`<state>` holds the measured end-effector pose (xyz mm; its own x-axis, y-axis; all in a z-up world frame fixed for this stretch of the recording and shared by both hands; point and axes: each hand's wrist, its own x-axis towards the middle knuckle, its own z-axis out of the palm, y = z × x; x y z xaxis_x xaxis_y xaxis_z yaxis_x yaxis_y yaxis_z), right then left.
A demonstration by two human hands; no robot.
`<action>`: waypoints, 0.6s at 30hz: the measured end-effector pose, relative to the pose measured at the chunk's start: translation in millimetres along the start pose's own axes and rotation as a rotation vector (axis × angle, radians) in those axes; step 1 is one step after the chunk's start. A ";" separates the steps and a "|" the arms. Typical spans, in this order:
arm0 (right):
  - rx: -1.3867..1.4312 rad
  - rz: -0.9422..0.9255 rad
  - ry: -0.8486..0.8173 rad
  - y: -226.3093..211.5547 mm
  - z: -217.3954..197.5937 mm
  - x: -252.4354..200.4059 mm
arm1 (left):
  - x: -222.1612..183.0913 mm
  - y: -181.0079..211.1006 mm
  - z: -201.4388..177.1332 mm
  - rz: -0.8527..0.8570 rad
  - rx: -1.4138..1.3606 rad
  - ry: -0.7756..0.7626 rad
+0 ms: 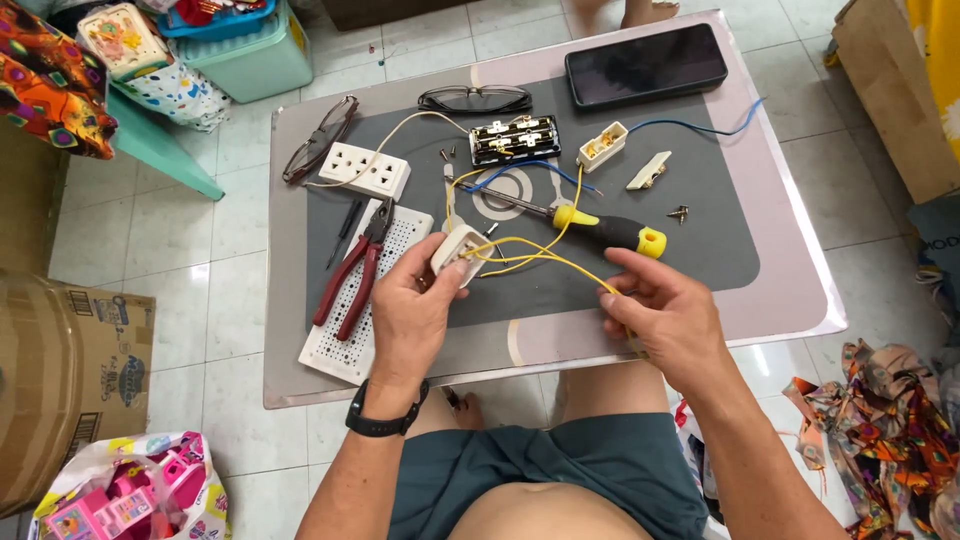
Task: Connecting electrical wires to a terminal block using a screwdriver and pliers.
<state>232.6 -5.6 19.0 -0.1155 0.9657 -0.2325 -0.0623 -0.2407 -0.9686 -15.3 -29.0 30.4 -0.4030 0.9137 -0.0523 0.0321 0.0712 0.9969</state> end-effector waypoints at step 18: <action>-0.840 -0.875 0.327 6.6 -16.6 -11.6 | -21.3 -20.0 25.8 0.296 0.242 -0.066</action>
<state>250.0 -16.8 13.8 -0.0961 0.7779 0.6210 0.6693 0.5123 -0.5381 16.2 -39.5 10.0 -0.2846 0.9320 0.2243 0.3564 -0.1143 0.9273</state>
